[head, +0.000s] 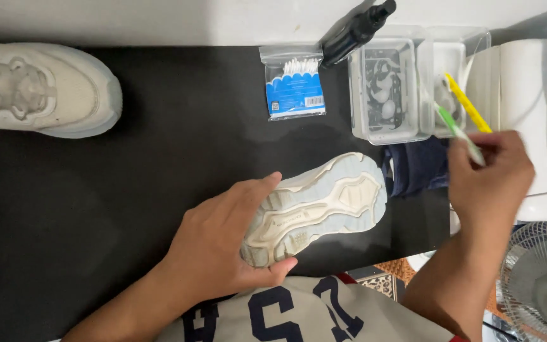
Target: Scrubbing the sole of a white sneaker using a cloth and a toothbrush to remove dirt.
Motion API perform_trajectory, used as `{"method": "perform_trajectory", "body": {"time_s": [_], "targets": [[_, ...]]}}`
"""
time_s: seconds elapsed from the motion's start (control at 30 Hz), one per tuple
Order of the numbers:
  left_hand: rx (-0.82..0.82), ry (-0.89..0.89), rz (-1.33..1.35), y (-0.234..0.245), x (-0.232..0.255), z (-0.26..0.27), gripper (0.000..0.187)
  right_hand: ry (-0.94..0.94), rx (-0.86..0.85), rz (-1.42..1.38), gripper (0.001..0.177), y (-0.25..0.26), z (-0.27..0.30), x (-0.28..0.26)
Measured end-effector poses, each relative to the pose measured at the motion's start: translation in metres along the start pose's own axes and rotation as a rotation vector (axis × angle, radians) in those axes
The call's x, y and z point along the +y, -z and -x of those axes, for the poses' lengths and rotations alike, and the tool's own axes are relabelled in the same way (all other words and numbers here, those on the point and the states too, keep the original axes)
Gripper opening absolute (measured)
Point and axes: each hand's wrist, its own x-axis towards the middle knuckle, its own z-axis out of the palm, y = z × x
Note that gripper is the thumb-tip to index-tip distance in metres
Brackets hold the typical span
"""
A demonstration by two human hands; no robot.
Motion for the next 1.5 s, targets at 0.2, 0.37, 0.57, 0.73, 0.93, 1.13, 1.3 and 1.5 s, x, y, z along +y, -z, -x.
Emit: {"method": "perform_trajectory", "body": {"time_s": [0.2,0.37,0.57,0.73,0.93,1.13,1.3,1.5], "targets": [[-0.063,0.034,-0.004,0.001,-0.002,0.000,0.100,-0.109,-0.078,0.143,0.031,0.020,0.035,-0.014],[-0.004,0.013,-0.016,0.000,-0.002,0.001,0.098,-0.109,0.010,0.065,0.032,0.010,0.043,0.006],[0.069,-0.030,-0.025,-0.002,-0.003,0.001,0.093,-0.029,0.083,-0.054,0.016,0.007,0.038,0.003],[0.076,-0.022,0.005,-0.003,-0.002,0.001,0.091,0.202,-0.027,0.120,0.020,0.000,-0.001,-0.019],[0.104,-0.004,-0.018,-0.003,-0.001,0.003,0.095,0.432,0.162,0.558,0.018,-0.045,-0.053,-0.011],[0.097,-0.013,-0.025,-0.003,-0.002,0.004,0.098,0.429,-0.074,0.553,0.015,-0.023,-0.019,-0.029],[0.094,-0.012,-0.060,-0.004,0.001,0.006,0.099,0.128,-0.271,0.591,0.021,0.017,0.011,-0.028],[0.080,-0.001,-0.099,-0.004,0.002,0.007,0.093,0.085,-0.157,0.263,0.023,0.017,0.044,-0.022]]}}
